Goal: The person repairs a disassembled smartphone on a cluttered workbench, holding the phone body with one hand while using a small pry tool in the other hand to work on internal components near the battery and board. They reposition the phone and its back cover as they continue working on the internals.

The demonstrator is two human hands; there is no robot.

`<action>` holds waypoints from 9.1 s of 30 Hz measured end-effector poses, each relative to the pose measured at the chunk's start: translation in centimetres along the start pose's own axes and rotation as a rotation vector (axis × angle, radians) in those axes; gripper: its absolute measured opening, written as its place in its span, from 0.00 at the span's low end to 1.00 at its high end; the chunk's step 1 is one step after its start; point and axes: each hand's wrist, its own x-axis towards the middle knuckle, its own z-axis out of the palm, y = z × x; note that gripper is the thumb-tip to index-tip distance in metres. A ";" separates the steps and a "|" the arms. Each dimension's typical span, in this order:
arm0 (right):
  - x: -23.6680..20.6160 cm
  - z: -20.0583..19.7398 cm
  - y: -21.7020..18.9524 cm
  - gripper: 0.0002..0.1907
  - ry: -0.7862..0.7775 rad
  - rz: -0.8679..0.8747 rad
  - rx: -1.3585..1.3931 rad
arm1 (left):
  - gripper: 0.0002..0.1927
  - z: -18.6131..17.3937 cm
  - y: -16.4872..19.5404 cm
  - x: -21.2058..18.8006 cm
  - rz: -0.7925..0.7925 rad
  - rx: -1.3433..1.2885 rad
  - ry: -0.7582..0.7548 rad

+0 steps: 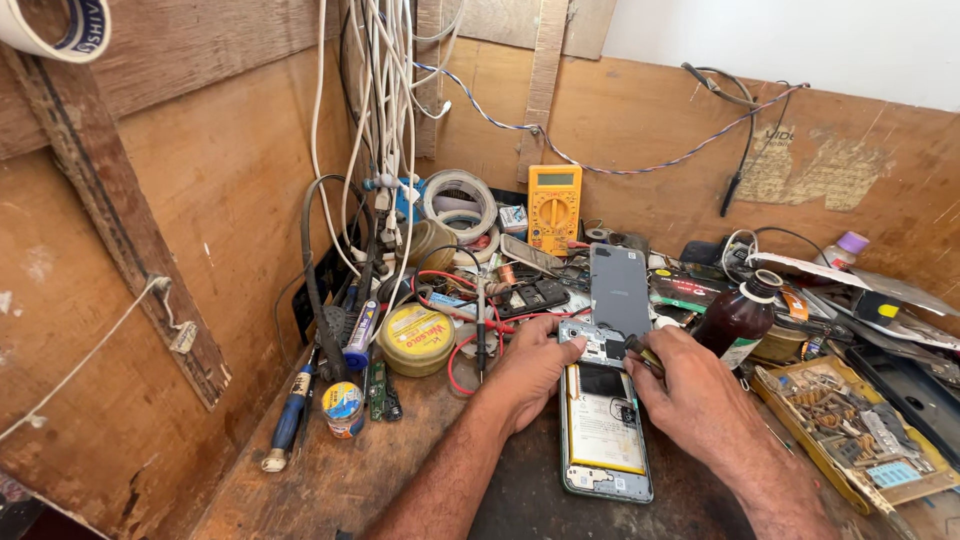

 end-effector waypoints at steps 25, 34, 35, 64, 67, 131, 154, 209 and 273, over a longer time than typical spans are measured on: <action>0.0 0.6 0.0 0.10 0.083 -0.009 -0.059 | 0.24 -0.3 -1.0 0.7 0.121 0.192 0.024; -0.2 -0.9 1.7 0.13 -0.053 0.136 0.001 | 0.22 -0.4 -0.5 0.4 0.127 0.192 0.009; -0.3 -1.0 1.8 0.13 -0.082 0.121 -0.011 | 0.22 -0.4 -0.5 0.3 0.131 0.196 0.008; 0.3 0.6 -0.9 0.11 0.069 -0.140 0.158 | 0.19 0.0 0.0 -0.3 0.116 0.209 -0.007; 0.2 0.4 -1.3 0.11 0.051 -0.136 0.107 | 0.18 0.0 0.1 -0.2 0.113 0.211 -0.009; 2.7 1.0 -3.6 0.33 0.390 -0.193 0.917 | 0.23 -0.2 0.6 -0.5 0.011 -0.040 -0.167; 1.8 2.5 -5.7 0.29 0.539 -0.283 0.603 | 0.20 -0.1 0.4 -0.3 0.039 -0.019 -0.176; 3.1 3.4 -4.8 0.29 0.390 -0.295 0.928 | 0.17 -0.2 -0.5 0.5 0.048 0.068 -0.094; 2.7 3.3 -5.3 0.33 0.444 -0.390 0.791 | 0.19 0.1 0.1 -0.3 0.071 0.129 -0.106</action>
